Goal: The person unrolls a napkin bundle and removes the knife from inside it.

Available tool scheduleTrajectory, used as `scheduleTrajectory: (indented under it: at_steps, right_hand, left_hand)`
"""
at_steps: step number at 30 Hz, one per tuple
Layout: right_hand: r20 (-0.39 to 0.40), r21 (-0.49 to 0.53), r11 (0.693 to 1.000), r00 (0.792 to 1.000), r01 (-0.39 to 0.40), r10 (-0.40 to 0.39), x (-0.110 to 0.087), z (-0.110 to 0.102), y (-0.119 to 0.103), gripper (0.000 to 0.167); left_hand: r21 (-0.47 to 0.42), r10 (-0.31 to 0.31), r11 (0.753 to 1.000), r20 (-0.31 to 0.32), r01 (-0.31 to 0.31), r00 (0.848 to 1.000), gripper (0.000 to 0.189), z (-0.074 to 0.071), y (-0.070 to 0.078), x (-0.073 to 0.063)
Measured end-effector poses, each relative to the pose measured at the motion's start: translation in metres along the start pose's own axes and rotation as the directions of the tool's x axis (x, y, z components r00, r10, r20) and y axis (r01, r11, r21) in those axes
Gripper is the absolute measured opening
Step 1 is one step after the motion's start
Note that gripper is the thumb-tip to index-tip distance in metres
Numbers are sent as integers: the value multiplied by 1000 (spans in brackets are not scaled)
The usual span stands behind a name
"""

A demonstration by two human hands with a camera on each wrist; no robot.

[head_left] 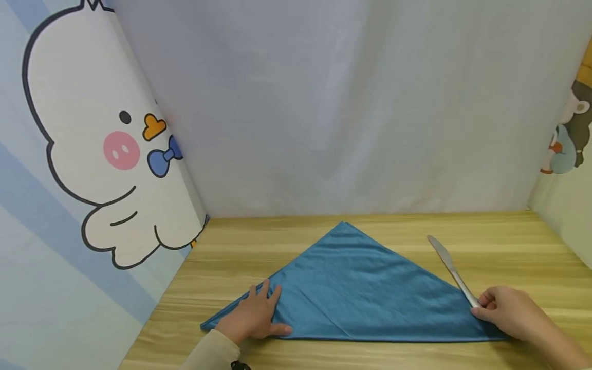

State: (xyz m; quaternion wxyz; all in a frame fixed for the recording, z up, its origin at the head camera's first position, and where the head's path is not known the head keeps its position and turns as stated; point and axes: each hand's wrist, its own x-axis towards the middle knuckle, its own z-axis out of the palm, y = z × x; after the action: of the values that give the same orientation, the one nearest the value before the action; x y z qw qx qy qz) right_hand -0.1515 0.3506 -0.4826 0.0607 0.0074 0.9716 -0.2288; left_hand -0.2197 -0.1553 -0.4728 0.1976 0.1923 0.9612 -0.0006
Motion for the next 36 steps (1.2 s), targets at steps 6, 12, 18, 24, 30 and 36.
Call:
scheduleTrajectory:
  at_steps: [6,12,18,24,30,36]
  right_hand:
    - [24,18,1000,1000,6,-7,1,2,1,25]
    - [15,27,1000,1000,14,-14,0,5,-3,17]
    - [-15,-4,999,999,32,-32,0,3,-3,17]
    - [-7,61,998,1000,-1,1,-3,1,2,20]
    - [-60,100,995,998,-5,11,-3,-2,7,27]
    - [-118,111,993,992,-34,47,-4,-8,9,31]
  left_hand:
    - [1,3,1000,-10,-3,1000,100,2,0,-1]
    - [1,-7,1000,-11,7,1000,99,1,1,-1]
    - [3,0,1000,-15,0,1000,99,1,0,-1]
    - [-1,2,1000,-11,-2,1000,100,2,2,0]
    - [11,-11,1000,-7,11,1000,100,2,3,1]
    - [6,-9,1000,-13,9,1000,100,2,3,1]
